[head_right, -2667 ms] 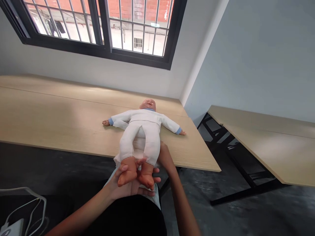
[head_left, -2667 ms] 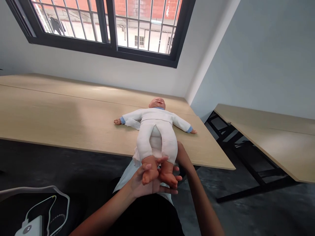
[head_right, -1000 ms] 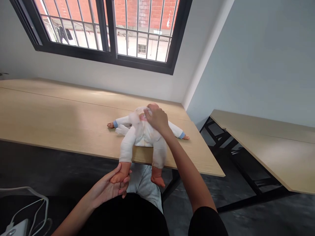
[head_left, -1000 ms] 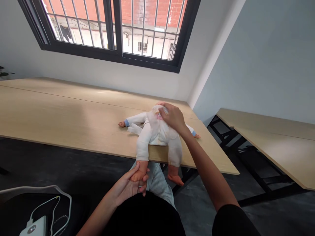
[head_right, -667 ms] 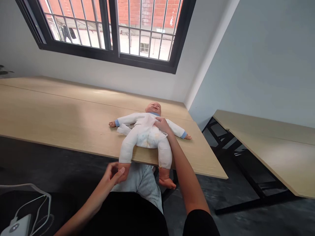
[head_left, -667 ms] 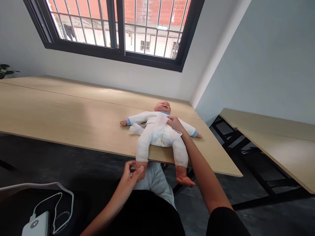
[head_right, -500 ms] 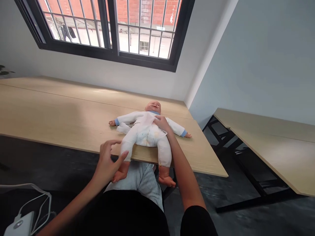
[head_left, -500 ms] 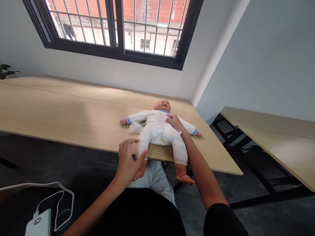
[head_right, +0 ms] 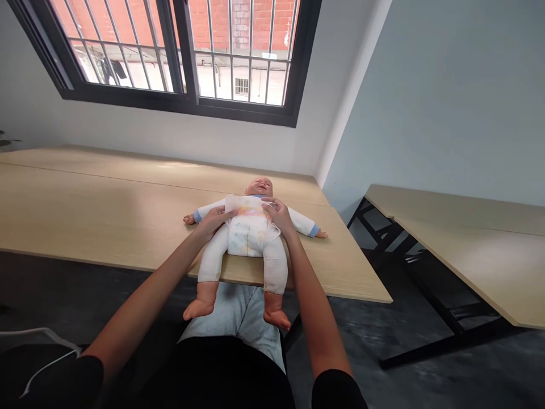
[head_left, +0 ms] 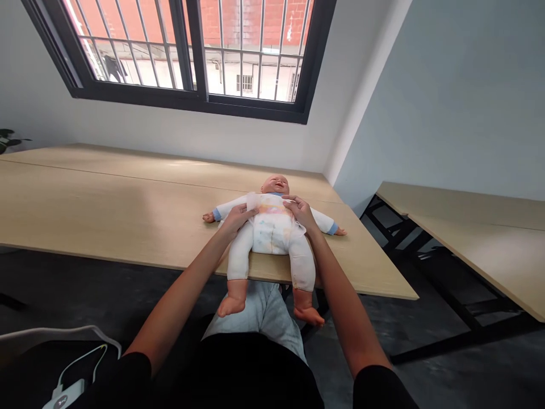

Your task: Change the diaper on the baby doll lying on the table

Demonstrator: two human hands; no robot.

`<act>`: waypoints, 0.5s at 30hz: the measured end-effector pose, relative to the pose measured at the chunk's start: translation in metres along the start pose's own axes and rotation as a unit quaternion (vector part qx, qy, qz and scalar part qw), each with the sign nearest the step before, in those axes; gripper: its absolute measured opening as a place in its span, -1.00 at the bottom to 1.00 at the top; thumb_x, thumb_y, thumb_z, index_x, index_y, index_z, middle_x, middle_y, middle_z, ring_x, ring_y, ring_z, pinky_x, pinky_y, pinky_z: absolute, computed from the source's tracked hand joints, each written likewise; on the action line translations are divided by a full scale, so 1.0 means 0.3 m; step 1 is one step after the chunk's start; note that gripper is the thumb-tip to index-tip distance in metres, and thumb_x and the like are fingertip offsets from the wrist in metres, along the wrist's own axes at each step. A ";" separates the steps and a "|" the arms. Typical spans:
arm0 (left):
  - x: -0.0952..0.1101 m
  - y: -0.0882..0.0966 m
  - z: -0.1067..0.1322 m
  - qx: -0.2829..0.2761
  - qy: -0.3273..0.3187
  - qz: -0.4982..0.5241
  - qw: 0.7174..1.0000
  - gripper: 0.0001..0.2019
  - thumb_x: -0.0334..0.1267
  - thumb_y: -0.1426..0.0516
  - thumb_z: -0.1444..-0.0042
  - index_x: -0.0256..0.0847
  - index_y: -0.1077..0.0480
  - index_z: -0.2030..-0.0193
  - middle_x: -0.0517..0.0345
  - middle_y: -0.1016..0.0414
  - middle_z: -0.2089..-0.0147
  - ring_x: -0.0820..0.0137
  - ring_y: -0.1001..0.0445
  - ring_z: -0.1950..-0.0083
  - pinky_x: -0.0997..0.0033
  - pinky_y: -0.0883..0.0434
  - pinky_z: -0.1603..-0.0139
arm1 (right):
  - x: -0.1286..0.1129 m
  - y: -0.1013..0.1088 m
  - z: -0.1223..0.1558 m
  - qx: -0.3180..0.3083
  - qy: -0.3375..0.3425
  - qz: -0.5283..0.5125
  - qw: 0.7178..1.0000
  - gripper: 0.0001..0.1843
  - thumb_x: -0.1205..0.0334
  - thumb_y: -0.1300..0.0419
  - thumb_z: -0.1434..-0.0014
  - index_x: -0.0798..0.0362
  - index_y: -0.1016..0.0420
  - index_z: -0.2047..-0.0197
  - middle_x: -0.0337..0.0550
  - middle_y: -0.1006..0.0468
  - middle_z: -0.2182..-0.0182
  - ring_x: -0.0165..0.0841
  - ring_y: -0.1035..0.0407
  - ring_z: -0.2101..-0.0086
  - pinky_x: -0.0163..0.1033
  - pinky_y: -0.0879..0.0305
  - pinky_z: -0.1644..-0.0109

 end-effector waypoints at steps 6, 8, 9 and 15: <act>-0.051 0.028 -0.034 -0.009 0.013 0.034 0.999 -0.47 0.17 -0.36 0.22 -0.27 -0.46 0.31 0.03 -0.56 0.36 0.28 -0.52 0.32 0.30 -0.48 0.24 | 0.023 0.013 -0.009 0.031 0.001 0.025 0.999 -0.35 -0.20 -0.36 0.17 0.10 -0.47 0.13 -0.26 -0.42 0.51 -0.39 -0.30 0.45 -0.29 -0.27 0.35; -0.066 0.042 -0.038 0.018 0.008 0.020 1.000 -0.49 0.17 -0.37 0.20 -0.26 -0.43 0.35 0.08 -0.51 0.41 0.35 -0.46 0.41 0.35 -0.44 0.34 | 0.033 0.021 -0.012 0.048 0.000 0.038 0.998 -0.35 -0.21 -0.38 0.21 0.10 -0.46 0.17 -0.26 -0.40 0.51 -0.39 -0.30 0.44 -0.28 -0.27 0.35; -0.071 0.052 -0.036 0.036 0.004 0.007 0.999 -0.51 0.15 -0.37 0.18 -0.25 -0.41 0.37 0.11 -0.47 0.45 0.39 -0.43 0.46 0.38 -0.41 0.40 | 0.037 0.027 -0.014 0.058 0.000 0.045 0.997 -0.35 -0.20 -0.39 0.24 0.09 -0.45 0.20 -0.25 -0.39 0.51 -0.38 -0.29 0.44 -0.27 -0.27 0.35; 0.033 0.098 0.028 0.199 -0.106 -0.105 0.969 -0.68 -0.08 -0.27 -0.06 -0.19 -0.36 0.13 0.06 -0.45 0.20 0.32 -0.46 0.19 0.31 -0.44 0.15 | 0.058 0.054 -0.012 0.110 0.006 0.090 0.990 -0.44 -0.18 -0.39 0.20 0.09 -0.46 0.29 -0.21 -0.41 0.52 -0.38 -0.26 0.47 -0.27 -0.23 0.39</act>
Point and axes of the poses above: each hand's wrist, its own z-axis away from the middle knuckle, its own y-axis out of the back of the hand, x = y × z, the point moved 5 cm from there along -z, towards the middle knuckle
